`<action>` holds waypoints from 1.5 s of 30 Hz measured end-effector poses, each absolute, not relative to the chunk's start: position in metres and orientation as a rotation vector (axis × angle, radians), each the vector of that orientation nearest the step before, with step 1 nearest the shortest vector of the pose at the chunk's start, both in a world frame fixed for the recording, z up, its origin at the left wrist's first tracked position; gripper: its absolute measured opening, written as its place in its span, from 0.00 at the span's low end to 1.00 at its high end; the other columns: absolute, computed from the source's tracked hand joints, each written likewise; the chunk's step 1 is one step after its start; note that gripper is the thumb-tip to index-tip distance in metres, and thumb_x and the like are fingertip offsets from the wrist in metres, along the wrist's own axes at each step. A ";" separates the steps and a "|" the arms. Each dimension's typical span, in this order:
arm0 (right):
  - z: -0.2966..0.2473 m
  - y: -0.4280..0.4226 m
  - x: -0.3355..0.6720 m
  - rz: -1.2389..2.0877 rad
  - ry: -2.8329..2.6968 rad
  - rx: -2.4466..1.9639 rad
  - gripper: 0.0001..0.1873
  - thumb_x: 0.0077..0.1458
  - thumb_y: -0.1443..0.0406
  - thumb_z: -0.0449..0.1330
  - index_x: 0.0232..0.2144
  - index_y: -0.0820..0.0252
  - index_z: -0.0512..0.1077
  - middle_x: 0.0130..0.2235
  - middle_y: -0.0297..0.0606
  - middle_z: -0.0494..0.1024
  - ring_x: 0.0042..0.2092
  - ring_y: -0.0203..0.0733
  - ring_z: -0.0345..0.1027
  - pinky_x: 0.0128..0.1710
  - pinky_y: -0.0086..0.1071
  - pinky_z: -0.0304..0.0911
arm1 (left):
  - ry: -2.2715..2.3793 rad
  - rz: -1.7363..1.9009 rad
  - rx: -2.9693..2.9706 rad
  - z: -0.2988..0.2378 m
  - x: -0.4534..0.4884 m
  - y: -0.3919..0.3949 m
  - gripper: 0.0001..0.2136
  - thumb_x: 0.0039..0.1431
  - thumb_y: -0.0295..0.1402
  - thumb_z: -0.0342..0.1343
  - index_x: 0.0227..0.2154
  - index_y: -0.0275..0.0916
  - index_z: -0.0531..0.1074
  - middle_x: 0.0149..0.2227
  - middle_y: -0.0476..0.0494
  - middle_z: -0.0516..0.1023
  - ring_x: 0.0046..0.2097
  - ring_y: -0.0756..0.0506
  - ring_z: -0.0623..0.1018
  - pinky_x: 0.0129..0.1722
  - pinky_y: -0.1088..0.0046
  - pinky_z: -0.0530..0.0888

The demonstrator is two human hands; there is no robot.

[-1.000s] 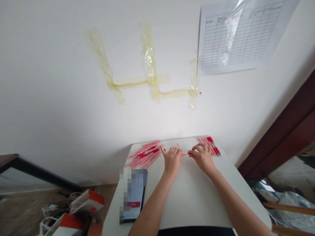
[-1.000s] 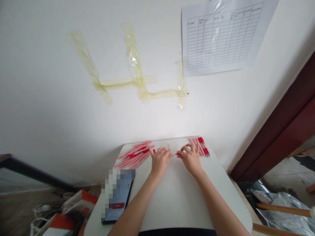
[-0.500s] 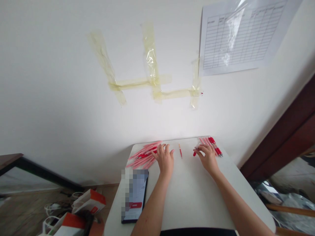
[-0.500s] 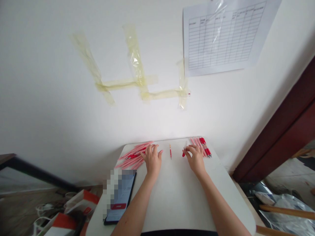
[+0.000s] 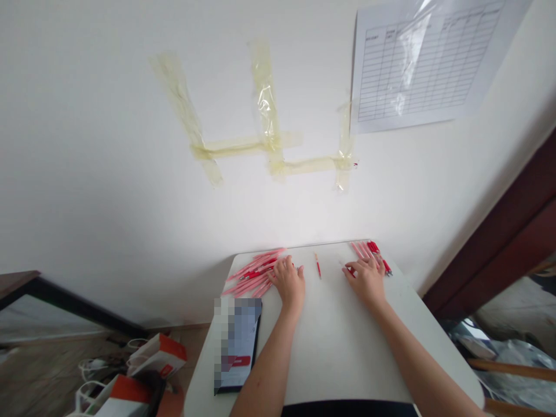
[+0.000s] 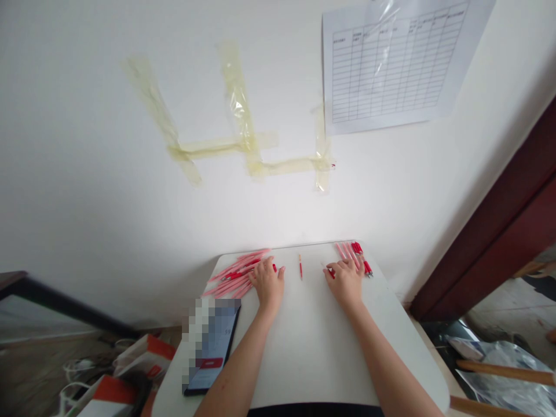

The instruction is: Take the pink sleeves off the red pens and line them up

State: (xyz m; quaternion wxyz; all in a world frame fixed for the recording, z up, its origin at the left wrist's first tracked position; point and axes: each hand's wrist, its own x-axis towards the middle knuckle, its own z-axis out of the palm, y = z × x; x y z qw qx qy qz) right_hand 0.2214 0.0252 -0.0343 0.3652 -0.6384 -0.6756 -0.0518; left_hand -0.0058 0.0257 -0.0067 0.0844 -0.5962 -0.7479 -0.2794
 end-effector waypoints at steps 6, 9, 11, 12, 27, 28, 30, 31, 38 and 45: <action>-0.033 0.023 0.218 -0.279 -1.833 -1.703 0.13 0.61 0.57 0.57 0.31 0.51 0.79 0.36 0.39 0.81 0.50 0.55 0.65 0.64 0.64 0.33 | -2.237 -0.846 -1.753 -0.009 -0.009 0.028 0.18 0.63 0.34 0.54 0.55 0.41 0.69 0.55 0.35 0.75 0.61 0.34 0.68 0.62 0.39 0.60; -0.034 0.024 0.219 -0.275 -1.831 -1.721 0.13 0.60 0.56 0.58 0.31 0.51 0.80 0.37 0.40 0.81 0.52 0.56 0.64 0.64 0.63 0.36 | -2.228 -0.853 -1.756 -0.010 -0.010 0.029 0.17 0.62 0.33 0.54 0.54 0.40 0.69 0.55 0.35 0.75 0.60 0.34 0.69 0.63 0.39 0.59; -0.035 0.025 0.221 -0.252 -1.831 -1.725 0.12 0.60 0.55 0.59 0.31 0.51 0.80 0.37 0.40 0.81 0.53 0.57 0.63 0.63 0.63 0.38 | -2.227 -0.860 -1.759 -0.011 -0.011 0.030 0.17 0.62 0.32 0.54 0.53 0.41 0.70 0.54 0.35 0.76 0.60 0.34 0.69 0.63 0.38 0.59; -0.036 0.025 0.221 -0.241 -1.830 -1.728 0.12 0.59 0.55 0.59 0.32 0.50 0.80 0.37 0.40 0.81 0.54 0.57 0.63 0.63 0.63 0.39 | -2.226 -0.866 -1.761 -0.011 -0.011 0.031 0.17 0.61 0.32 0.54 0.53 0.41 0.70 0.54 0.35 0.76 0.61 0.35 0.69 0.64 0.38 0.58; -0.036 0.023 0.219 -0.195 -1.840 -1.787 0.15 0.59 0.51 0.58 0.35 0.49 0.80 0.39 0.39 0.80 0.53 0.56 0.63 0.64 0.61 0.35 | -2.257 -0.950 -1.805 -0.015 -0.014 0.035 0.17 0.61 0.30 0.54 0.54 0.40 0.71 0.50 0.38 0.81 0.59 0.36 0.72 0.65 0.37 0.55; -0.036 0.023 0.218 -0.190 -1.842 -1.786 0.15 0.60 0.51 0.57 0.35 0.50 0.80 0.39 0.39 0.80 0.53 0.56 0.63 0.64 0.62 0.35 | -2.258 -0.953 -1.809 -0.015 -0.014 0.036 0.17 0.62 0.30 0.54 0.54 0.40 0.71 0.49 0.38 0.81 0.58 0.36 0.72 0.65 0.37 0.55; -0.035 0.023 0.218 -0.176 -1.845 -1.787 0.16 0.60 0.51 0.57 0.35 0.50 0.80 0.39 0.39 0.80 0.53 0.55 0.63 0.65 0.62 0.34 | -2.264 -0.954 -1.809 -0.016 -0.014 0.036 0.17 0.62 0.30 0.54 0.54 0.40 0.71 0.49 0.39 0.81 0.58 0.37 0.73 0.66 0.37 0.54; -0.035 0.023 0.218 -0.167 -1.844 -1.788 0.16 0.60 0.51 0.57 0.35 0.50 0.80 0.39 0.39 0.80 0.52 0.55 0.63 0.65 0.62 0.34 | -2.268 -0.952 -1.808 -0.016 -0.014 0.036 0.17 0.62 0.30 0.54 0.53 0.41 0.71 0.49 0.39 0.81 0.58 0.37 0.73 0.66 0.38 0.54; -0.037 0.024 0.220 -0.156 -1.830 -1.748 0.17 0.60 0.49 0.57 0.35 0.50 0.80 0.38 0.40 0.80 0.52 0.55 0.64 0.64 0.64 0.36 | -2.274 -0.949 -1.801 -0.015 -0.014 0.036 0.17 0.62 0.29 0.53 0.53 0.42 0.71 0.49 0.40 0.81 0.56 0.38 0.74 0.65 0.39 0.54; -0.039 0.025 0.221 -0.180 -1.825 -1.708 0.15 0.59 0.51 0.58 0.34 0.49 0.80 0.37 0.40 0.80 0.51 0.56 0.64 0.63 0.65 0.38 | -2.242 -0.981 -1.805 -0.015 -0.015 0.034 0.17 0.60 0.28 0.54 0.52 0.43 0.71 0.48 0.41 0.82 0.56 0.38 0.74 0.65 0.38 0.54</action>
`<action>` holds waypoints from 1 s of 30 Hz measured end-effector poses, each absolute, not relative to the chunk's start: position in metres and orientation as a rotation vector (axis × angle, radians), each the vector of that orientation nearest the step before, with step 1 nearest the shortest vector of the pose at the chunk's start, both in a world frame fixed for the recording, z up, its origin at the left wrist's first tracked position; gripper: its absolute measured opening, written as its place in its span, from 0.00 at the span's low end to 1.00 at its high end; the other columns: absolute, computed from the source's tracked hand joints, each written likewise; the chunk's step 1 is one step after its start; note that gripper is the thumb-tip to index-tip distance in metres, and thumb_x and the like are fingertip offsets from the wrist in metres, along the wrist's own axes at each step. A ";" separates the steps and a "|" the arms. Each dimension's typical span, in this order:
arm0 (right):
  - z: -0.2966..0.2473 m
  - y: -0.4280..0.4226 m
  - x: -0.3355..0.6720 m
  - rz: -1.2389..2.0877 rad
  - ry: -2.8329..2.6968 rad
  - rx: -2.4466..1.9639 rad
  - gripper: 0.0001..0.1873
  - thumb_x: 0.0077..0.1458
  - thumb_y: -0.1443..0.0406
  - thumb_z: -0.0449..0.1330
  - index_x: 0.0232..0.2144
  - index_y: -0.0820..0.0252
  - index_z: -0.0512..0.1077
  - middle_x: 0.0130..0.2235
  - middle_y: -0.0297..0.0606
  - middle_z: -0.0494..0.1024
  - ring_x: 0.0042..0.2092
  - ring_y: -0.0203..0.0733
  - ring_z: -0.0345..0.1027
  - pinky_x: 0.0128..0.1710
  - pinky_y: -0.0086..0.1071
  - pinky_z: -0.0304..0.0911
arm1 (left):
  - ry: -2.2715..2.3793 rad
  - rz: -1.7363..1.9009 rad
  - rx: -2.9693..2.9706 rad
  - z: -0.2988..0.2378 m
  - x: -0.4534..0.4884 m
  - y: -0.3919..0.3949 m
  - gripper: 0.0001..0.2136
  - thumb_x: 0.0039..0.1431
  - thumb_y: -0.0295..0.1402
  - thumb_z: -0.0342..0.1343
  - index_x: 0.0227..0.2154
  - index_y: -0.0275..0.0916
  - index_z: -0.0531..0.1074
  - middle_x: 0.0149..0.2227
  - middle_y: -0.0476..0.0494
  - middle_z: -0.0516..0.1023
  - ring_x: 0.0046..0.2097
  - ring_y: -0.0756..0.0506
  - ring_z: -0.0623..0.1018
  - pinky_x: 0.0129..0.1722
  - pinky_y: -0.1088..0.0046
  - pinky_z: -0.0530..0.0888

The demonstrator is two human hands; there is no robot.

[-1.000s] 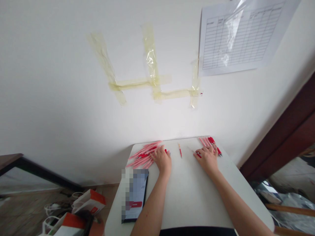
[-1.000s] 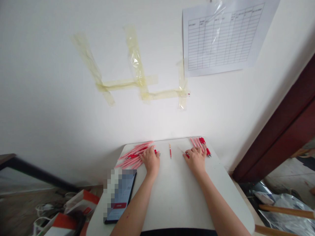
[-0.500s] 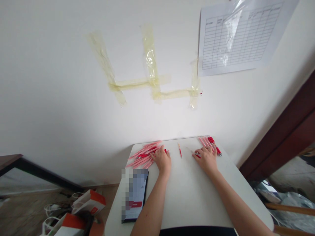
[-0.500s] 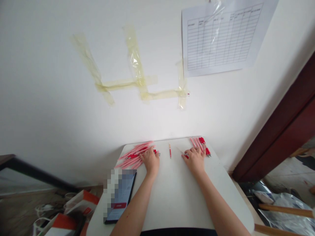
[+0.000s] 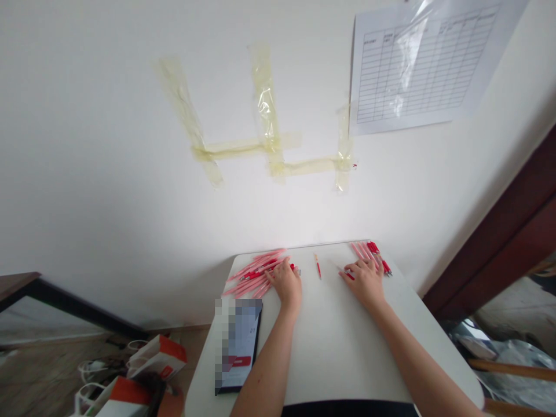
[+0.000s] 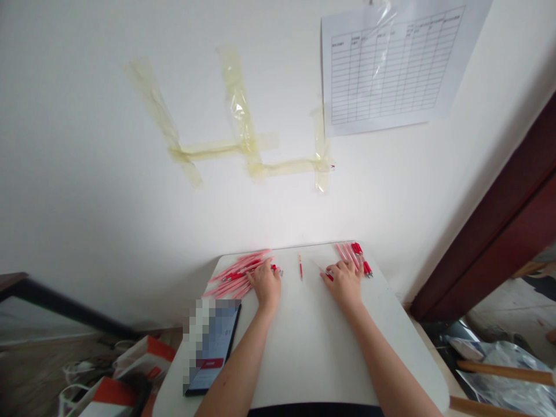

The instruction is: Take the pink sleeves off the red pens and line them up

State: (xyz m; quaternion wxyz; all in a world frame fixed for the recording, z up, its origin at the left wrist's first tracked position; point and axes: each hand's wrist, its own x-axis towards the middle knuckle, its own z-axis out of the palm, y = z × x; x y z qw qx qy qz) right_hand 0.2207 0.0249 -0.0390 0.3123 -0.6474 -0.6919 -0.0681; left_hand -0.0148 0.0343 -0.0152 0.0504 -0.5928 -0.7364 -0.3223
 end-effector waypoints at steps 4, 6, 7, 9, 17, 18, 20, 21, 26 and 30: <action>-0.038 0.024 0.220 -0.179 -1.828 -1.718 0.13 0.59 0.53 0.58 0.32 0.49 0.80 0.37 0.40 0.80 0.50 0.56 0.64 0.63 0.65 0.38 | -2.242 -0.988 -1.805 -0.015 -0.016 0.034 0.18 0.58 0.27 0.55 0.52 0.43 0.71 0.47 0.41 0.82 0.57 0.38 0.74 0.66 0.38 0.53; -0.037 0.024 0.220 -0.177 -1.826 -1.722 0.12 0.59 0.55 0.58 0.32 0.49 0.80 0.37 0.40 0.80 0.50 0.55 0.65 0.63 0.64 0.38 | -2.231 -0.991 -1.804 -0.015 -0.017 0.034 0.18 0.58 0.26 0.56 0.51 0.43 0.71 0.46 0.42 0.82 0.57 0.38 0.74 0.66 0.38 0.52; -0.036 0.024 0.220 -0.176 -1.825 -1.723 0.12 0.59 0.55 0.58 0.31 0.50 0.80 0.37 0.40 0.80 0.50 0.55 0.65 0.63 0.63 0.38 | -2.218 -0.995 -1.806 -0.015 -0.017 0.034 0.17 0.57 0.27 0.57 0.50 0.43 0.71 0.46 0.42 0.82 0.57 0.38 0.74 0.66 0.38 0.51; -0.036 0.023 0.220 -0.175 -1.824 -1.721 0.13 0.60 0.56 0.57 0.31 0.50 0.80 0.37 0.40 0.80 0.50 0.55 0.65 0.63 0.63 0.39 | -2.187 -1.013 -1.807 -0.014 -0.018 0.034 0.16 0.57 0.27 0.58 0.49 0.43 0.71 0.45 0.44 0.82 0.56 0.38 0.74 0.66 0.38 0.50; -0.038 0.028 0.226 -0.107 -1.811 -1.615 0.16 0.62 0.54 0.54 0.35 0.52 0.80 0.37 0.42 0.80 0.49 0.54 0.66 0.61 0.58 0.49 | -2.017 -1.194 -1.905 -0.003 -0.016 0.028 0.03 0.59 0.32 0.60 0.37 0.43 0.76 0.43 0.46 0.82 0.51 0.41 0.76 0.66 0.46 0.55; -0.038 0.029 0.226 -0.074 -1.812 -1.583 0.17 0.62 0.53 0.54 0.36 0.52 0.80 0.37 0.42 0.80 0.49 0.53 0.67 0.59 0.55 0.52 | -1.976 -1.218 -1.955 -0.001 -0.015 0.027 0.03 0.60 0.32 0.60 0.36 0.44 0.76 0.43 0.46 0.81 0.52 0.41 0.76 0.65 0.49 0.58; -0.036 0.029 0.228 -0.009 -1.818 -1.504 0.19 0.63 0.51 0.53 0.37 0.53 0.80 0.38 0.42 0.80 0.48 0.52 0.68 0.55 0.49 0.59 | -1.897 -1.247 -2.066 0.002 -0.012 0.025 0.04 0.61 0.32 0.59 0.37 0.45 0.78 0.41 0.46 0.80 0.51 0.43 0.75 0.61 0.56 0.63; -0.035 0.030 0.228 0.012 -1.825 -1.462 0.19 0.63 0.51 0.53 0.37 0.53 0.80 0.38 0.42 0.80 0.47 0.51 0.68 0.53 0.47 0.60 | -1.867 -1.248 -2.118 0.002 -0.011 0.025 0.05 0.62 0.32 0.58 0.38 0.45 0.78 0.40 0.45 0.80 0.50 0.43 0.75 0.60 0.59 0.65; -0.033 0.031 0.227 0.028 -1.857 -1.321 0.17 0.63 0.52 0.55 0.38 0.52 0.80 0.40 0.41 0.81 0.48 0.50 0.71 0.54 0.46 0.62 | -1.838 -1.140 -2.276 0.000 -0.003 0.022 0.09 0.63 0.32 0.57 0.43 0.49 0.78 0.44 0.46 0.80 0.51 0.44 0.76 0.65 0.52 0.58; -0.032 0.030 0.227 0.046 -1.860 -1.283 0.16 0.63 0.52 0.57 0.40 0.51 0.80 0.40 0.41 0.81 0.49 0.49 0.71 0.54 0.46 0.63 | -1.869 -1.049 -2.324 -0.001 0.001 0.021 0.11 0.62 0.31 0.59 0.46 0.51 0.77 0.46 0.47 0.81 0.53 0.42 0.76 0.68 0.43 0.47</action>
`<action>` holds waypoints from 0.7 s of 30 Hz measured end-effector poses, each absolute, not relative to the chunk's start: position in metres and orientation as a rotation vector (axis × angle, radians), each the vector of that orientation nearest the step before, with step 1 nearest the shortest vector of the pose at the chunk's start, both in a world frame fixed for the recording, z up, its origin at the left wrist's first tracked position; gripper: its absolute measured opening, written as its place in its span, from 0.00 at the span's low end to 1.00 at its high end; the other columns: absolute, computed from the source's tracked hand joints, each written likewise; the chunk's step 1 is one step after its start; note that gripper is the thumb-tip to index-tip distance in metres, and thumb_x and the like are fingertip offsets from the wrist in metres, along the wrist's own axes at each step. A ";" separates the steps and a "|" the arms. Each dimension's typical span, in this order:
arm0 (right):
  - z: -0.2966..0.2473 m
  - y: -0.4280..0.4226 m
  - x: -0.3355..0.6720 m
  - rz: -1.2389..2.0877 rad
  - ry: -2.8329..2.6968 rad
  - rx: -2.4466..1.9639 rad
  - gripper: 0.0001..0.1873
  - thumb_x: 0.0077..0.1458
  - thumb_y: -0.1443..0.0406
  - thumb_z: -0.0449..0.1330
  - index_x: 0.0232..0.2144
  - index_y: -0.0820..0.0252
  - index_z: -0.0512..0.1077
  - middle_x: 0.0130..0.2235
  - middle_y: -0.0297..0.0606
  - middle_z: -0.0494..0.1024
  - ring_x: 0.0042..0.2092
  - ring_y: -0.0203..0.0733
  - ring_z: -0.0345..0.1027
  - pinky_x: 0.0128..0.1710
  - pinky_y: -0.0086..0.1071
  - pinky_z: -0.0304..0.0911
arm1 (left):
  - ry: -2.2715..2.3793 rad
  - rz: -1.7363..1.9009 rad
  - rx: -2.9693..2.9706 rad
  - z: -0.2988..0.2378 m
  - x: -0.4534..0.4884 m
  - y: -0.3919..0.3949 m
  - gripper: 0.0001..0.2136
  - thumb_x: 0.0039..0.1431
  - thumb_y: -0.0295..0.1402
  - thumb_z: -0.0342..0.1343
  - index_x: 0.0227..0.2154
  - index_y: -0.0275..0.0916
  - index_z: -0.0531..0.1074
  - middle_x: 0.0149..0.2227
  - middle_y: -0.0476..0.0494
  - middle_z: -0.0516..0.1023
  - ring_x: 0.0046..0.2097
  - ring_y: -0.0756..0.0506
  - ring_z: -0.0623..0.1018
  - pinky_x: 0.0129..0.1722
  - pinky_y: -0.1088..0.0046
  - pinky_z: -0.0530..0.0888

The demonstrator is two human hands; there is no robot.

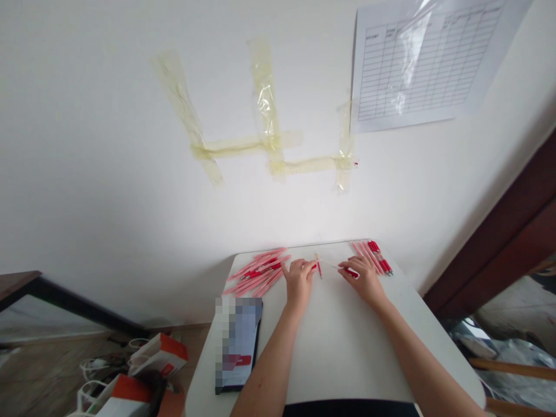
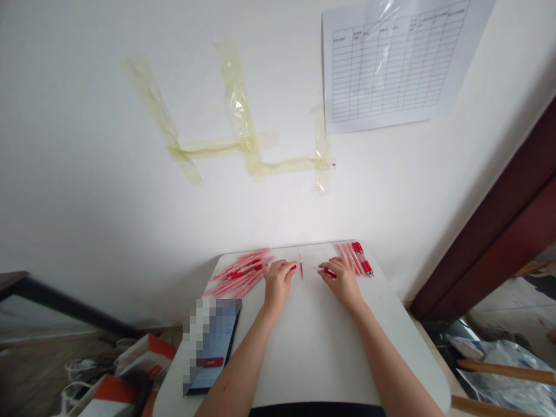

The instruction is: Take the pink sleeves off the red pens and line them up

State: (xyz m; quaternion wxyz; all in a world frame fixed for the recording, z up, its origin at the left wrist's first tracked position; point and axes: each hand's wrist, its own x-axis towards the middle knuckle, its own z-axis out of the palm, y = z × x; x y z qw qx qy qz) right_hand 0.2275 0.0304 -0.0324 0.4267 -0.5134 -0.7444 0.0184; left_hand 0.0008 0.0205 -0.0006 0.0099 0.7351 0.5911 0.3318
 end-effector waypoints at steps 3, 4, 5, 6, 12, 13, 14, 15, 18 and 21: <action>-0.029 0.028 0.227 0.066 -1.870 -1.278 0.15 0.62 0.52 0.58 0.40 0.50 0.81 0.40 0.41 0.81 0.50 0.50 0.70 0.55 0.47 0.62 | 1.860 1.077 2.287 0.002 0.001 0.020 0.12 0.60 0.32 0.61 0.46 0.49 0.76 0.44 0.47 0.82 0.51 0.43 0.77 0.69 0.43 0.45; -0.028 0.027 0.227 0.070 -1.872 -1.282 0.15 0.62 0.52 0.58 0.40 0.50 0.81 0.41 0.41 0.81 0.51 0.51 0.70 0.56 0.48 0.61 | 1.864 1.105 2.287 0.002 0.000 0.019 0.10 0.60 0.32 0.61 0.45 0.48 0.76 0.43 0.47 0.82 0.50 0.43 0.77 0.69 0.43 0.45; -0.026 0.026 0.227 0.071 -1.876 -1.286 0.15 0.62 0.52 0.58 0.39 0.50 0.81 0.41 0.41 0.81 0.51 0.51 0.70 0.56 0.49 0.61 | 1.863 1.130 2.289 0.003 0.000 0.019 0.09 0.59 0.33 0.62 0.43 0.47 0.76 0.42 0.48 0.82 0.50 0.43 0.77 0.69 0.43 0.44; -0.025 0.025 0.227 0.071 -1.882 -1.288 0.15 0.62 0.52 0.58 0.39 0.50 0.81 0.41 0.41 0.81 0.51 0.51 0.70 0.56 0.50 0.60 | 1.857 1.149 2.295 0.004 0.000 0.019 0.07 0.59 0.33 0.62 0.41 0.46 0.76 0.41 0.48 0.82 0.49 0.43 0.77 0.69 0.43 0.44; -0.023 0.023 0.224 0.015 -1.908 -1.296 0.13 0.62 0.52 0.59 0.39 0.48 0.81 0.40 0.39 0.82 0.50 0.51 0.70 0.58 0.51 0.58 | 1.821 1.136 2.344 0.006 -0.001 0.018 0.04 0.57 0.34 0.64 0.36 0.48 0.77 0.40 0.50 0.82 0.50 0.42 0.76 0.69 0.42 0.41; -0.023 0.023 0.224 0.001 -1.915 -1.300 0.13 0.62 0.53 0.59 0.39 0.48 0.81 0.40 0.38 0.82 0.50 0.51 0.70 0.58 0.51 0.58 | 1.822 1.125 2.348 0.006 -0.001 0.018 0.04 0.57 0.34 0.64 0.36 0.48 0.77 0.40 0.50 0.81 0.50 0.42 0.76 0.69 0.42 0.41; -0.023 0.023 0.224 -0.010 -1.922 -1.305 0.13 0.62 0.53 0.59 0.39 0.47 0.81 0.40 0.38 0.82 0.50 0.51 0.70 0.58 0.51 0.58 | 1.826 1.114 2.350 0.006 -0.001 0.018 0.04 0.58 0.34 0.64 0.36 0.49 0.78 0.41 0.49 0.81 0.50 0.42 0.76 0.69 0.42 0.42; -0.023 0.023 0.224 -0.017 -1.931 -1.310 0.13 0.62 0.53 0.59 0.39 0.47 0.81 0.40 0.38 0.82 0.50 0.52 0.70 0.58 0.51 0.57 | 1.832 1.104 2.352 0.006 -0.001 0.018 0.04 0.58 0.35 0.64 0.36 0.49 0.78 0.41 0.49 0.81 0.51 0.42 0.76 0.69 0.42 0.42; -0.022 0.022 0.224 -0.017 -1.955 -1.319 0.13 0.62 0.53 0.58 0.39 0.48 0.81 0.40 0.39 0.82 0.50 0.52 0.69 0.58 0.52 0.57 | 1.834 1.088 2.362 0.006 -0.001 0.018 0.04 0.59 0.34 0.63 0.37 0.49 0.78 0.41 0.48 0.81 0.51 0.42 0.75 0.69 0.42 0.44; -0.021 0.021 0.224 -0.011 -1.955 -1.319 0.13 0.62 0.53 0.59 0.39 0.48 0.81 0.40 0.39 0.82 0.51 0.53 0.68 0.59 0.54 0.54 | 1.809 1.042 2.404 0.006 -0.002 0.018 0.05 0.59 0.33 0.62 0.37 0.51 0.79 0.41 0.49 0.80 0.52 0.43 0.74 0.69 0.42 0.43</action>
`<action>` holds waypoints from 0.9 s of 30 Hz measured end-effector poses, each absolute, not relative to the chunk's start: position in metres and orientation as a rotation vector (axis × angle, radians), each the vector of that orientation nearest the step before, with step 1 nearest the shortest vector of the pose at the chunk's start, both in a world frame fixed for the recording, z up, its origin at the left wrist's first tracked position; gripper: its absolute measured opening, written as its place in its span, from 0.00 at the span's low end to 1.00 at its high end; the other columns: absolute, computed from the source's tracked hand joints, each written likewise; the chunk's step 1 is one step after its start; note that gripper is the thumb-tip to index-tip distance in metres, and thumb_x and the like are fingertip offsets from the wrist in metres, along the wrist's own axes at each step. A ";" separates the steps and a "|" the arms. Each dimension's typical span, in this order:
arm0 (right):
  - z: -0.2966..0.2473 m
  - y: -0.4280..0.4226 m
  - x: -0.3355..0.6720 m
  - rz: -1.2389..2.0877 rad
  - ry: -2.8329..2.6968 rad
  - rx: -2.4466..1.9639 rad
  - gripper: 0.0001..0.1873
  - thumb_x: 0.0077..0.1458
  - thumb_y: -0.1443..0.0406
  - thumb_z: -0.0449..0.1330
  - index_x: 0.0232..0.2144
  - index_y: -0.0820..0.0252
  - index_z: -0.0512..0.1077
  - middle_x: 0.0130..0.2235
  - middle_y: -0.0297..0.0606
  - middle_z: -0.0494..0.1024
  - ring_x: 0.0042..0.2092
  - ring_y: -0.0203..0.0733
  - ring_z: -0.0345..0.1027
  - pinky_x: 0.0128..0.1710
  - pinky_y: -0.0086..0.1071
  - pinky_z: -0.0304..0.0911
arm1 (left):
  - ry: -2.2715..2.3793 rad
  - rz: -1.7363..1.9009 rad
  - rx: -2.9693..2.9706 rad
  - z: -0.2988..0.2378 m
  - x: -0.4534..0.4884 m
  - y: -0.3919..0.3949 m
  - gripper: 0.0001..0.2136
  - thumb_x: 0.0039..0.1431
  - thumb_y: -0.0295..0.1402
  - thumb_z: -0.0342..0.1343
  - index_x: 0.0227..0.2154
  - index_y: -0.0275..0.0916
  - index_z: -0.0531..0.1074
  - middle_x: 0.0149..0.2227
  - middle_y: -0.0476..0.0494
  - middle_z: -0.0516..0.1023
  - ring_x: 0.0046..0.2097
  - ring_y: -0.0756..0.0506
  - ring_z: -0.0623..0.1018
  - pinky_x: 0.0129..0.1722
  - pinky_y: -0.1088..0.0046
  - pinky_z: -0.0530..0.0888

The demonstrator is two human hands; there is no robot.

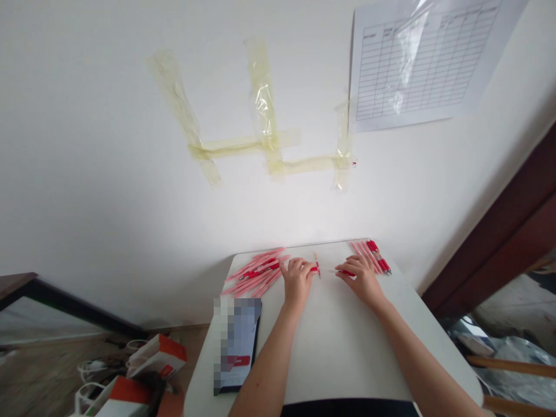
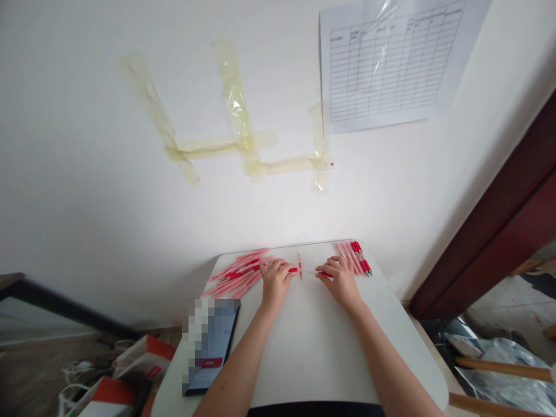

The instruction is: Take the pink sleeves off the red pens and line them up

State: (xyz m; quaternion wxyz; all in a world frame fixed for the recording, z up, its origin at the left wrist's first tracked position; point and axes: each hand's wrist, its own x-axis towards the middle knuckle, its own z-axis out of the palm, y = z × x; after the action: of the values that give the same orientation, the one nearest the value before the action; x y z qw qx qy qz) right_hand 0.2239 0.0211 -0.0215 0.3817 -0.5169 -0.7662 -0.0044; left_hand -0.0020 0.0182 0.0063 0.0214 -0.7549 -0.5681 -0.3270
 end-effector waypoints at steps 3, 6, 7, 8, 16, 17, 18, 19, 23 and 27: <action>-0.021 0.021 0.222 -0.017 -1.960 -1.316 0.12 0.61 0.53 0.59 0.39 0.47 0.81 0.41 0.38 0.82 0.52 0.53 0.67 0.61 0.55 0.52 | -1.735 -0.947 -2.399 0.006 -0.001 0.017 0.05 0.61 0.35 0.60 0.38 0.53 0.80 0.41 0.48 0.80 0.53 0.42 0.73 0.69 0.41 0.42; -0.021 0.020 0.220 -0.025 -1.968 -1.291 0.12 0.61 0.53 0.60 0.39 0.47 0.81 0.40 0.38 0.82 0.52 0.52 0.67 0.61 0.54 0.52 | -1.692 -0.950 -2.437 0.004 0.002 0.016 0.06 0.62 0.37 0.59 0.38 0.54 0.80 0.40 0.48 0.81 0.53 0.42 0.73 0.69 0.40 0.40; -0.020 0.019 0.218 -0.026 -1.971 -1.280 0.11 0.62 0.53 0.60 0.40 0.47 0.81 0.40 0.37 0.82 0.52 0.52 0.67 0.61 0.54 0.52 | -1.680 -0.959 -2.445 0.004 0.004 0.016 0.06 0.62 0.37 0.60 0.38 0.55 0.80 0.40 0.49 0.81 0.53 0.42 0.73 0.69 0.40 0.40; -0.020 0.018 0.217 -0.027 -1.974 -1.269 0.11 0.62 0.53 0.60 0.40 0.47 0.81 0.40 0.37 0.82 0.52 0.51 0.67 0.60 0.53 0.52 | -1.674 -0.964 -2.452 0.003 0.005 0.016 0.05 0.62 0.37 0.60 0.38 0.55 0.80 0.40 0.49 0.81 0.53 0.42 0.73 0.69 0.40 0.39; -0.017 0.017 0.215 -0.066 -1.972 -1.201 0.09 0.62 0.55 0.61 0.39 0.48 0.80 0.38 0.36 0.81 0.50 0.50 0.68 0.60 0.53 0.52 | -1.624 -1.049 -2.464 -0.001 0.008 0.016 0.04 0.60 0.38 0.62 0.37 0.53 0.80 0.38 0.50 0.82 0.51 0.43 0.74 0.68 0.38 0.40; -0.018 0.018 0.215 -0.073 -1.973 -1.192 0.09 0.62 0.55 0.61 0.39 0.48 0.80 0.38 0.36 0.81 0.50 0.50 0.68 0.59 0.53 0.52 | -1.612 -1.066 -2.465 -0.002 0.008 0.017 0.04 0.60 0.38 0.62 0.36 0.52 0.80 0.38 0.50 0.82 0.51 0.43 0.75 0.68 0.38 0.40; -0.019 0.018 0.216 -0.081 -1.971 -1.187 0.09 0.61 0.55 0.62 0.39 0.48 0.80 0.38 0.36 0.82 0.50 0.50 0.68 0.59 0.52 0.53 | -1.603 -1.078 -2.466 -0.002 0.008 0.017 0.03 0.60 0.38 0.62 0.36 0.52 0.80 0.37 0.50 0.82 0.51 0.43 0.75 0.68 0.38 0.40; -0.020 0.019 0.216 -0.089 -1.968 -1.184 0.09 0.61 0.56 0.62 0.39 0.48 0.80 0.38 0.36 0.82 0.50 0.50 0.68 0.58 0.52 0.54 | -1.600 -1.088 -2.462 -0.003 0.008 0.017 0.03 0.60 0.38 0.62 0.36 0.52 0.80 0.37 0.51 0.82 0.51 0.43 0.75 0.68 0.38 0.40; -0.022 0.021 0.218 -0.119 -1.940 -1.197 0.09 0.61 0.56 0.62 0.39 0.47 0.80 0.39 0.36 0.82 0.50 0.50 0.68 0.57 0.51 0.55 | -1.638 -1.121 -2.430 -0.003 0.006 0.019 0.08 0.58 0.39 0.64 0.41 0.53 0.79 0.40 0.51 0.83 0.53 0.42 0.75 0.68 0.37 0.41; -0.021 0.021 0.221 -0.118 -1.935 -1.214 0.09 0.61 0.55 0.61 0.39 0.47 0.80 0.39 0.35 0.82 0.49 0.50 0.68 0.57 0.51 0.55 | -1.658 -1.110 -2.428 -0.003 0.003 0.021 0.11 0.59 0.38 0.64 0.44 0.54 0.78 0.42 0.51 0.83 0.54 0.41 0.75 0.68 0.36 0.41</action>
State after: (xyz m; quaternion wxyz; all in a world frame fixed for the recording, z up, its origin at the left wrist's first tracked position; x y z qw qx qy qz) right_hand 0.2209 0.0213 -0.0214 0.4142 -0.4832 -0.7699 -0.0468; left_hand 0.0028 0.0209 -0.0033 -0.0006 -0.7727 -0.5275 -0.3532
